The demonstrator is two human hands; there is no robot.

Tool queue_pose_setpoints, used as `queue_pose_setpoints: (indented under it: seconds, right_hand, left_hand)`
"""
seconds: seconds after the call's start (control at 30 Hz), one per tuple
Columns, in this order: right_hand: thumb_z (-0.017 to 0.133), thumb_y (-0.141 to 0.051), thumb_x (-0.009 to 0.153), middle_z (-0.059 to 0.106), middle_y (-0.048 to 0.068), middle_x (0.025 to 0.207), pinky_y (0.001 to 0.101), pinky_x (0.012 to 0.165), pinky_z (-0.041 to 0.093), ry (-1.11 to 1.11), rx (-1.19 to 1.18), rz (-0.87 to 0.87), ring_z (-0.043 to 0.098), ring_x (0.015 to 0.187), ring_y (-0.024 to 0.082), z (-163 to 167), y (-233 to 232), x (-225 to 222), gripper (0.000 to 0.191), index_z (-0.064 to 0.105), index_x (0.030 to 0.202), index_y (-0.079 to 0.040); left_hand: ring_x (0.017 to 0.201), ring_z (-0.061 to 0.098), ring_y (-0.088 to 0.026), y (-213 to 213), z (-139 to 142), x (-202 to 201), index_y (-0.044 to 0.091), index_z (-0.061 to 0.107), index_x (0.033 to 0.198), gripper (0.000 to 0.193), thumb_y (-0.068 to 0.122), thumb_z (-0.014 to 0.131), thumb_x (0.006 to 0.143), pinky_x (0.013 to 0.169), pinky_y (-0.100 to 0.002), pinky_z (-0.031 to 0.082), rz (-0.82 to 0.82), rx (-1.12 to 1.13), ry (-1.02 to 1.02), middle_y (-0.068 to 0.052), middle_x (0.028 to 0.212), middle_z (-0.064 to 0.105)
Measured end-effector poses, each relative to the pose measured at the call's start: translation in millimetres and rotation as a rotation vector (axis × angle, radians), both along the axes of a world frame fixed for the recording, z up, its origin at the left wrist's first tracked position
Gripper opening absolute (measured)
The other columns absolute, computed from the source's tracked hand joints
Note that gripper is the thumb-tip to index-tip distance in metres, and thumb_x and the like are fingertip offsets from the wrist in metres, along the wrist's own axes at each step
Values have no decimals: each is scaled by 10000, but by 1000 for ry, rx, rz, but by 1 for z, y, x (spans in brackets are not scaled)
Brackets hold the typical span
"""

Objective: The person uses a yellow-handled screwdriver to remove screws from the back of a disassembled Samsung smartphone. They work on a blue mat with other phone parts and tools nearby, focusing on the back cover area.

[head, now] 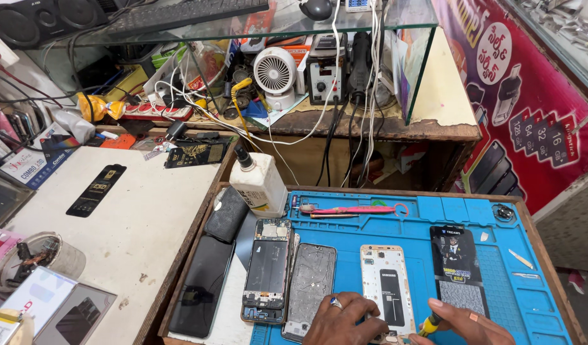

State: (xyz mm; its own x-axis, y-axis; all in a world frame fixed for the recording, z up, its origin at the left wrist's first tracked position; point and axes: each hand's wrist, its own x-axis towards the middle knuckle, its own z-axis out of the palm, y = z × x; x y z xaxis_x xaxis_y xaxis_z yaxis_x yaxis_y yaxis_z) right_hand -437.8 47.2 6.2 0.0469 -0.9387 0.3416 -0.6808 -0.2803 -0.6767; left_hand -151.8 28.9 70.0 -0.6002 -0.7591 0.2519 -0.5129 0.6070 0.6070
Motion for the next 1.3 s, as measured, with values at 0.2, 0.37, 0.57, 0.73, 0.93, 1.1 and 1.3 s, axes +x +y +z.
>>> queue_pose_setpoints:
  seconds: [0.2, 0.37, 0.57, 0.73, 0.93, 1.1, 1.3]
  right_hand:
    - [853, -153, 747, 795, 114, 1047, 463, 951, 567, -19, -154, 267, 758, 1094, 283, 93, 16, 12, 817, 430, 1445, -151]
    - [716, 26, 872, 744, 184, 1135, 382, 889, 643, -271, 107, 385, 768, 1048, 298, 127, 21, 28, 793, 274, 1506, -154]
    - [740, 91, 893, 717, 185, 1117, 403, 948, 670, -193, 25, 405, 765, 1077, 289, 151, 8, 50, 823, 252, 1497, -182]
    - [828, 71, 861, 594, 168, 1187, 345, 844, 694, -43, -119, 380, 745, 1017, 251, 169, 8, 67, 862, 258, 1470, -146]
    - [859, 49, 798, 409, 224, 1292, 363, 812, 687, 16, -216, 279, 715, 978, 297, 187, 2, 80, 900, 211, 1410, -78]
    - [797, 110, 884, 488, 157, 1376, 376, 892, 711, -158, -19, 393, 763, 991, 275, 193, 2, 74, 904, 177, 1505, -107]
    - [804, 134, 941, 423, 65, 1449, 375, 926, 723, -179, -43, 382, 765, 1015, 294, 187, 7, 61, 927, 176, 1568, -134]
  left_hand:
    - [1252, 574, -334, 14, 44, 13, 90, 745, 1038, 249, 308, 767, 921, 1070, -570, 371, 1, -67, 67, -135, 1189, 642]
    - [1210, 588, -313, 11, 53, 18, 89, 742, 1057, 254, 297, 750, 910, 1049, -550, 406, 33, -99, 86, -115, 1172, 641]
    - [1204, 586, -303, 1, 67, 31, 68, 741, 1056, 276, 299, 752, 905, 1025, -534, 422, 18, -68, 54, -101, 1161, 647]
    - [1222, 571, -303, 3, 80, 42, 79, 746, 1055, 286, 318, 753, 899, 1025, -556, 412, 25, -100, 19, -110, 1189, 652]
    - [1225, 565, -300, 5, 91, 49, 88, 746, 1032, 256, 319, 744, 922, 1017, -556, 407, 21, -103, 1, -107, 1184, 658]
    - [1210, 576, -296, 4, 97, 48, 83, 752, 1041, 262, 313, 754, 917, 1002, -544, 421, 27, -110, -4, -109, 1180, 661]
    - [1185, 591, -285, 3, 96, 43, 88, 763, 1036, 275, 327, 768, 901, 953, -537, 430, 23, -97, -26, -103, 1165, 665]
